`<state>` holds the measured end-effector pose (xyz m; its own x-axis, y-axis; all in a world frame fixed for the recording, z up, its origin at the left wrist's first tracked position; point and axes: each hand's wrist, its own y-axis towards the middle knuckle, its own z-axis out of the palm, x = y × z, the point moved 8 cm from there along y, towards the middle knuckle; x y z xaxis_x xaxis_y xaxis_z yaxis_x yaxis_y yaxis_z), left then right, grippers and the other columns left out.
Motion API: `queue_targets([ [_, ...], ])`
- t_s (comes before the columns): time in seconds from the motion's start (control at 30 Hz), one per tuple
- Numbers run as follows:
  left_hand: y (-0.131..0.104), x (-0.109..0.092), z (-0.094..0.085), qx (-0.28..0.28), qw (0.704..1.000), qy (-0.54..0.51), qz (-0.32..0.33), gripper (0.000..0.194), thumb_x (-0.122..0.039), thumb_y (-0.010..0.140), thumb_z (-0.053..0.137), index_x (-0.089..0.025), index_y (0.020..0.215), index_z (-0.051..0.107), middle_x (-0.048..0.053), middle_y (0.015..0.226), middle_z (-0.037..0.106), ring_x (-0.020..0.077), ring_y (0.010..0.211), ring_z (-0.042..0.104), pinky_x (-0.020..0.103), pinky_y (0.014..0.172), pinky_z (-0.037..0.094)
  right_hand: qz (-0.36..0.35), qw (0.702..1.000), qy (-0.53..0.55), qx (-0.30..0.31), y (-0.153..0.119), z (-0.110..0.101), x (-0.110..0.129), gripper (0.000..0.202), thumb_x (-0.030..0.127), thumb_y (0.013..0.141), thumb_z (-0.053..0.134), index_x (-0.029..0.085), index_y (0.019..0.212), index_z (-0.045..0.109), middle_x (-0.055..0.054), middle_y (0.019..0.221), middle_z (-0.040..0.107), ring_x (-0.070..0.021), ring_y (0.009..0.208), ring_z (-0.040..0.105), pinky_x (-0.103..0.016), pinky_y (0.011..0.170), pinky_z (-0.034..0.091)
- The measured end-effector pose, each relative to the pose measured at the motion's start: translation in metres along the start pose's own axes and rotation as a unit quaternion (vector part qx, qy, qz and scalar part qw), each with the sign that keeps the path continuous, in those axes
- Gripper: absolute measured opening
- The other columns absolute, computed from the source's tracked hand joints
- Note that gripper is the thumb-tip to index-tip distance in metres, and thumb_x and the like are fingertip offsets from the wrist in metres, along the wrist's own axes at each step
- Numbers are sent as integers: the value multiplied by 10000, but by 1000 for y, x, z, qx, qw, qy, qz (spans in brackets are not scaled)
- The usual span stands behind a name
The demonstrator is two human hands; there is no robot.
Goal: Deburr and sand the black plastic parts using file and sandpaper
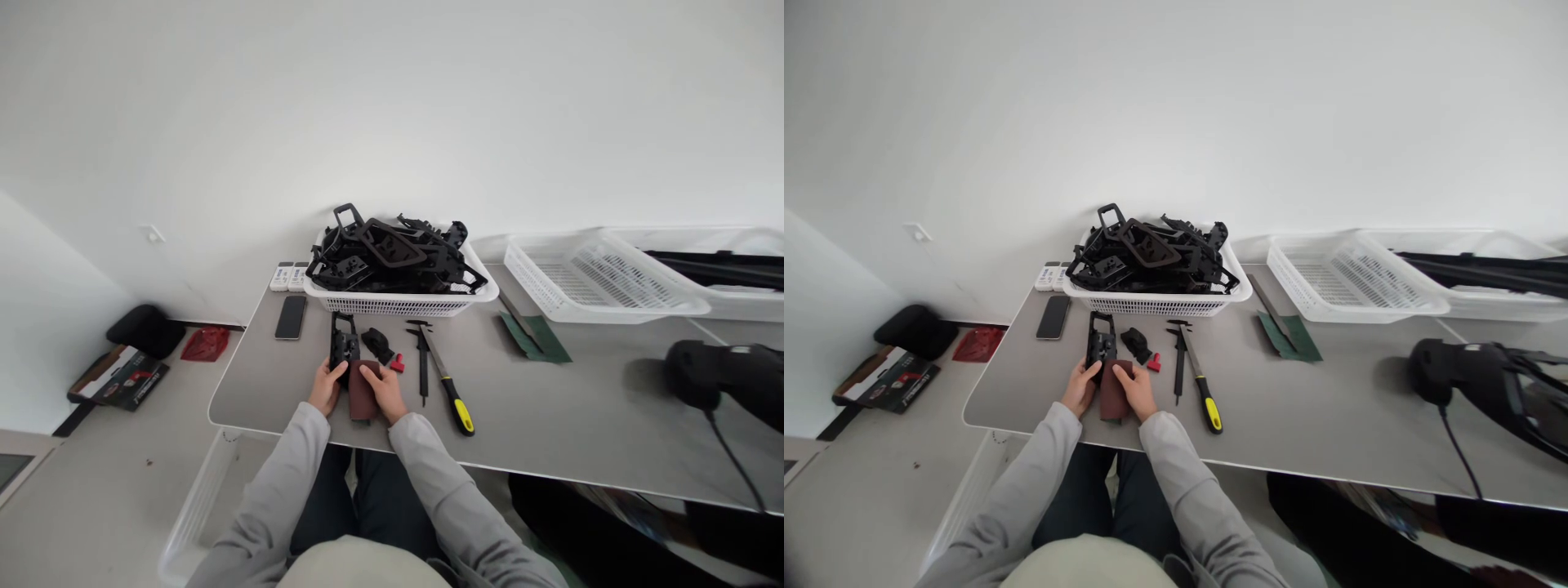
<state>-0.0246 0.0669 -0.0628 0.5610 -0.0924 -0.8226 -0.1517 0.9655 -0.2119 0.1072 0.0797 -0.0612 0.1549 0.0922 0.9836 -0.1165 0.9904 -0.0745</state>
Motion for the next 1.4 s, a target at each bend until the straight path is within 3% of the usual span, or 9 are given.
queue_targets([
  [0.23,-1,-1,-2,-11,1000,7,4,392,-348,558,794,-149,850,622,52,810,706,205,824,654,340,817,461,12,1000,7,6,-2,2,-1,408,541,601,704,148,712,727,-42,657,696,-191,600,601,-318,576,491],
  [0.37,1,-1,-5,-29,999,8,15,426,-356,550,786,-147,881,616,58,810,704,207,809,655,343,802,466,11,1000,14,-20,0,-4,-1,374,507,612,707,155,737,725,-45,698,704,-196,646,613,-325,624,496],
  [0.63,4,1,-27,-148,987,46,31,443,-318,598,748,-198,952,508,3,805,656,159,722,642,305,706,497,15,996,32,-80,3,-13,-9,392,512,656,646,146,786,698,-46,697,687,-184,625,596,-317,599,485],
  [0.87,5,-11,-27,-190,959,205,38,584,-274,585,802,-192,1079,501,82,1003,661,189,905,632,313,813,476,3,994,21,-107,5,-20,-9,352,483,651,647,153,768,682,-33,710,682,-175,652,588,-304,628,476],
  [1.07,2,-21,-19,-182,945,266,51,413,-325,678,738,-186,1024,558,105,1044,658,223,968,618,343,874,440,5,995,5,-96,6,-21,-7,326,470,654,654,156,735,683,-29,683,678,-178,644,584,-301,617,466],
  [1.2,-2,-21,-20,-197,945,254,53,530,-397,619,779,-188,1045,542,118,1070,647,242,1001,609,353,894,425,14,998,2,-66,5,-18,-6,318,455,637,673,153,733,703,-42,704,695,-190,660,602,-308,634,471],
  [1.33,-1,-20,-18,-199,936,289,39,771,-358,528,838,-177,1174,458,143,1061,645,264,984,616,369,879,430,21,998,5,-51,7,-17,-7,327,454,632,678,153,756,708,-47,718,703,-195,667,613,-309,626,474],
  [1.4,0,-20,-17,-199,927,315,41,775,-345,536,833,-175,1186,447,154,1075,637,278,1006,608,378,892,421,25,998,11,-48,7,-18,-7,340,464,630,678,154,768,705,-48,726,705,-194,670,617,-308,626,477],
])
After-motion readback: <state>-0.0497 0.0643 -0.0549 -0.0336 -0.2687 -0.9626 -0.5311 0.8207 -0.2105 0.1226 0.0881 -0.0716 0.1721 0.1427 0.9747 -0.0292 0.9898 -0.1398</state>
